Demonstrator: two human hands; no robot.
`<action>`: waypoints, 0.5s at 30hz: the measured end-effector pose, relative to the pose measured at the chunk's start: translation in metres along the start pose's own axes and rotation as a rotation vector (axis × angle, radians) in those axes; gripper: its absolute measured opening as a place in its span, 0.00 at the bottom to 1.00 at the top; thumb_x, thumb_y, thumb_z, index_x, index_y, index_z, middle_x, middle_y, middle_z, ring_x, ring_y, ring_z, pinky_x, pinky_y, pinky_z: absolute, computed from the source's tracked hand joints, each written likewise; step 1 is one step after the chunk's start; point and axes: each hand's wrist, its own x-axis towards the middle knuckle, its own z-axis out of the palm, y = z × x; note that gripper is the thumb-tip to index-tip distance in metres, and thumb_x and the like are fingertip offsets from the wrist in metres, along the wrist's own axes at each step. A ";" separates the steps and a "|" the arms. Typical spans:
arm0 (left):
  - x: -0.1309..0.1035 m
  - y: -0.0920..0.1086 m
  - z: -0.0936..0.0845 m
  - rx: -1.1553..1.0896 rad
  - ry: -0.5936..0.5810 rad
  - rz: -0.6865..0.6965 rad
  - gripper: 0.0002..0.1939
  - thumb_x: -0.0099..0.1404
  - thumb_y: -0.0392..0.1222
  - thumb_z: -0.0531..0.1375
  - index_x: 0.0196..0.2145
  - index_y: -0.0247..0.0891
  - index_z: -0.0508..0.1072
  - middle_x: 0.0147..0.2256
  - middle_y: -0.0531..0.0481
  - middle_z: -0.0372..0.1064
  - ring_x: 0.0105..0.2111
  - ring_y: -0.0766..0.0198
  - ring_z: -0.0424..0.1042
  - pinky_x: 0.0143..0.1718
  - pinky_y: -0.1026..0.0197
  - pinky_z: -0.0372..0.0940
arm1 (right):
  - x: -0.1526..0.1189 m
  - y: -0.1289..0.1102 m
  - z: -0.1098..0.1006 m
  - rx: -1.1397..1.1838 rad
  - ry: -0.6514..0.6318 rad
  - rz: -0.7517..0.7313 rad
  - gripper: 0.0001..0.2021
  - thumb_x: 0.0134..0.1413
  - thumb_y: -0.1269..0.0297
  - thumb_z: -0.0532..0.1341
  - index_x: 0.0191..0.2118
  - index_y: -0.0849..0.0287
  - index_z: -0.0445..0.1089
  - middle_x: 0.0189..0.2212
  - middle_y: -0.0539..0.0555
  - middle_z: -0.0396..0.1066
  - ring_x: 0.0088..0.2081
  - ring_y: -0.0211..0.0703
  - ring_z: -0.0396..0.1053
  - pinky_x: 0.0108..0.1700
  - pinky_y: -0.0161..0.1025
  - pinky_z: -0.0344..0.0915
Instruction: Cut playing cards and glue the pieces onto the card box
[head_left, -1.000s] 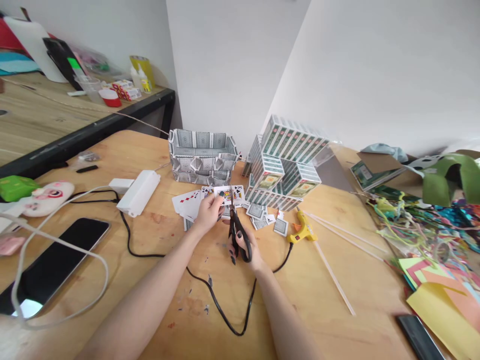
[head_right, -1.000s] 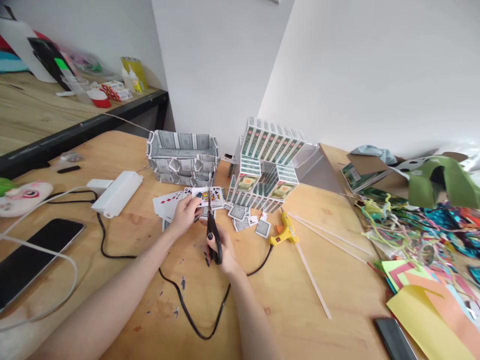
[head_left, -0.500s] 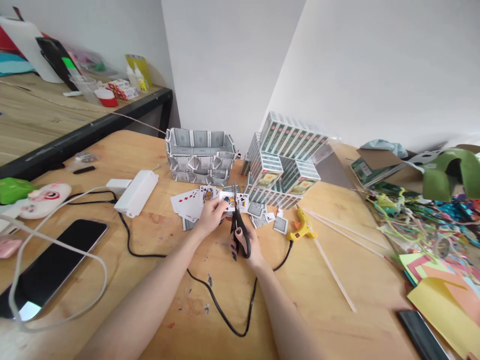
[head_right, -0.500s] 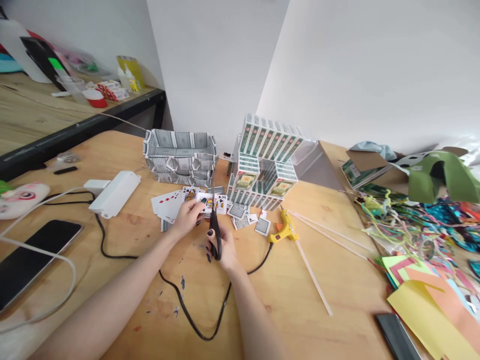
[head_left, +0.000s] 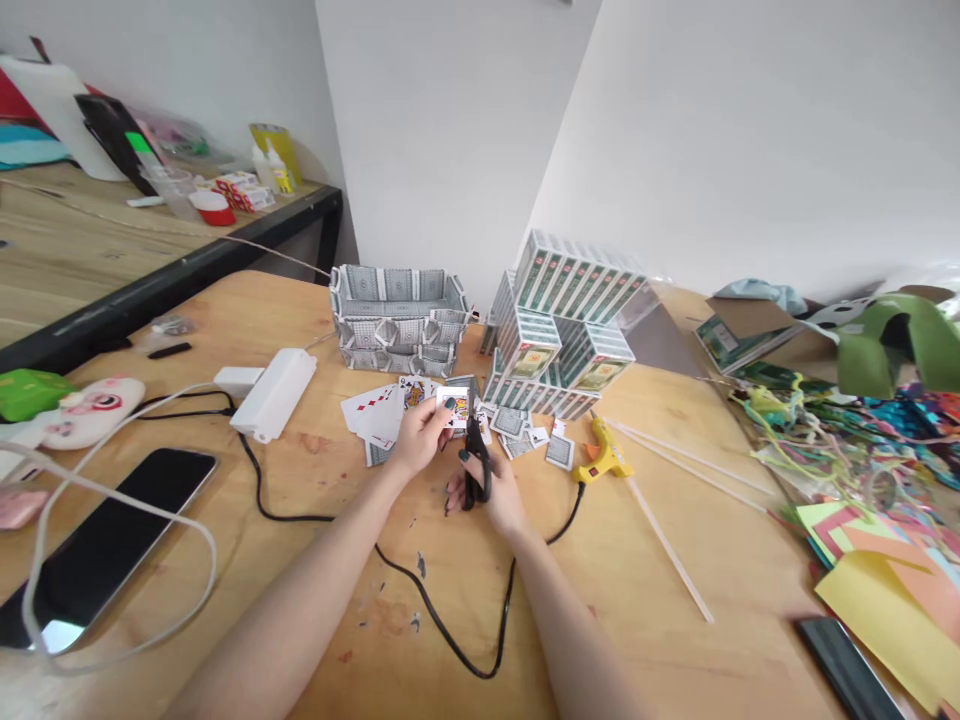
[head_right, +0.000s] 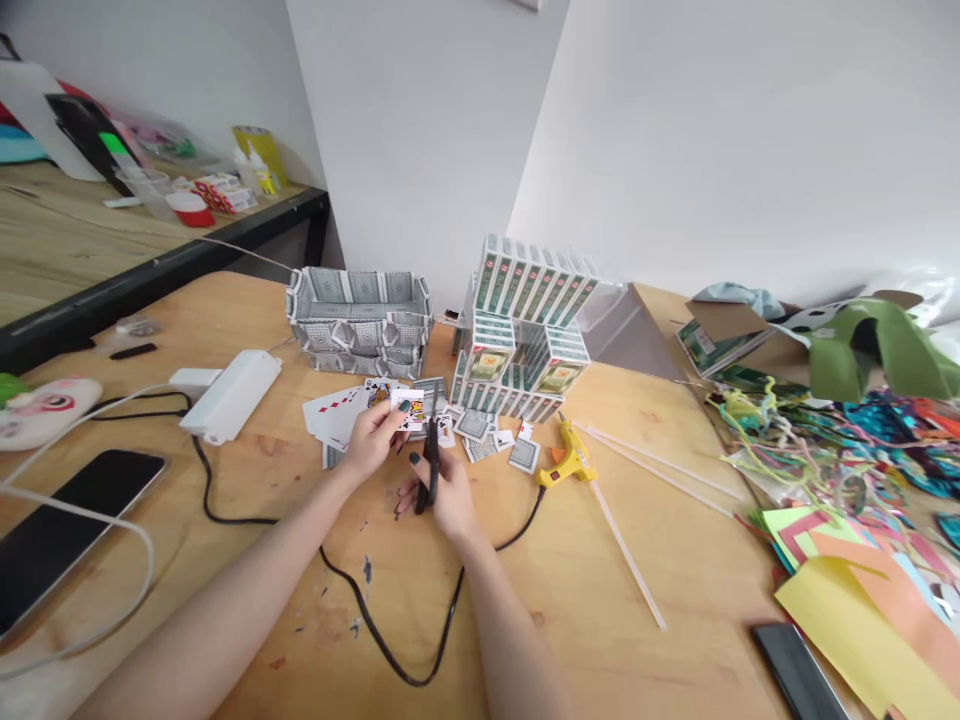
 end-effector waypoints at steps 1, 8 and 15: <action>0.001 0.001 -0.001 -0.030 0.007 0.002 0.14 0.57 0.46 0.55 0.19 0.37 0.60 0.15 0.56 0.60 0.14 0.71 0.57 0.16 0.67 0.53 | 0.000 0.001 0.001 -0.006 0.017 -0.016 0.24 0.46 0.50 0.60 0.46 0.59 0.61 0.19 0.48 0.65 0.15 0.36 0.62 0.16 0.32 0.58; 0.007 0.003 -0.005 -0.301 0.042 -0.040 0.14 0.54 0.48 0.59 0.33 0.35 0.68 0.27 0.49 0.70 0.26 0.63 0.69 0.25 0.62 0.63 | -0.003 0.006 -0.003 -0.568 0.394 -0.362 0.18 0.51 0.59 0.57 0.48 0.58 0.67 0.28 0.53 0.68 0.26 0.40 0.64 0.29 0.37 0.62; 0.006 0.002 -0.006 -0.119 0.028 0.055 0.11 0.55 0.42 0.58 0.36 0.36 0.65 0.30 0.50 0.69 0.28 0.65 0.69 0.31 0.62 0.64 | -0.001 0.007 -0.004 -0.858 0.463 -0.572 0.11 0.54 0.64 0.53 0.34 0.58 0.73 0.30 0.56 0.67 0.31 0.43 0.64 0.37 0.40 0.62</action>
